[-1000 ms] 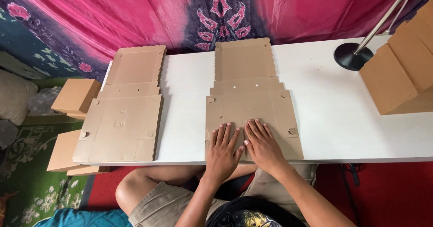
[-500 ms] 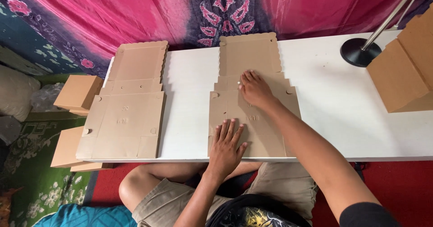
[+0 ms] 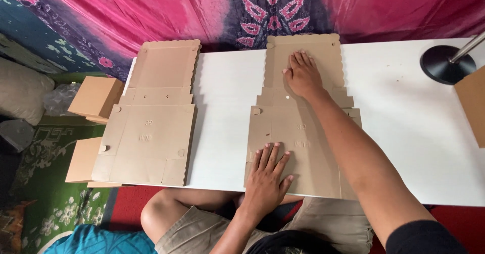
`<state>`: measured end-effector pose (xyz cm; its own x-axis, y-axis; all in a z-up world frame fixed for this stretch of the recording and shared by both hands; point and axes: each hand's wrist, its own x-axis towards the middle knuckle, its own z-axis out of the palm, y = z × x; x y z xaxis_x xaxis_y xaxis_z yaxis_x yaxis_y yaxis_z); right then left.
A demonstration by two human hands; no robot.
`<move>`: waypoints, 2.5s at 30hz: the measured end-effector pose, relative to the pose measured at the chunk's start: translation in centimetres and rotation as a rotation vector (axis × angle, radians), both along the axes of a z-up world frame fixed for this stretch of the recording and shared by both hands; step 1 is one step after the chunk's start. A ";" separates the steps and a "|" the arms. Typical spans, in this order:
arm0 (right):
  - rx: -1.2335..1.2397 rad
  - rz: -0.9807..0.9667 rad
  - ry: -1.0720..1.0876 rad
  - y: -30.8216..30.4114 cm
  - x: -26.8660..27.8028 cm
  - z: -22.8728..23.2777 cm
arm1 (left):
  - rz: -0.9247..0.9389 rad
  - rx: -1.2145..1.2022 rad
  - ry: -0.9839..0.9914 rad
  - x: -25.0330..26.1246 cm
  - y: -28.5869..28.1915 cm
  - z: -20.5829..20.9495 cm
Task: Folding flat cardboard sheets into boxes on a white table
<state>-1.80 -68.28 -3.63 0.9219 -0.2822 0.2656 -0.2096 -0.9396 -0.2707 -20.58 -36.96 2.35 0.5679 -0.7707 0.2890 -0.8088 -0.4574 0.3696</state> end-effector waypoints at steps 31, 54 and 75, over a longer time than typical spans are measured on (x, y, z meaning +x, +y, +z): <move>0.080 -0.027 0.227 12.6 -26.3 7.2 | 0.083 0.271 -0.007 1.5 -5.4 2.6; 0.025 0.122 0.166 9.8 -24.0 3.3 | 0.307 0.420 0.036 7.7 5.0 0.1; 0.053 0.119 0.204 9.7 -23.7 4.0 | 0.186 0.334 -0.048 12.5 -5.9 -3.5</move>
<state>-25.46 -58.61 0.36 0.9826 -0.1765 0.0585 -0.1531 -0.9467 -0.2835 -8.12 -42.85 -1.10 0.6987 -0.7121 0.0689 -0.7135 -0.6866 0.1394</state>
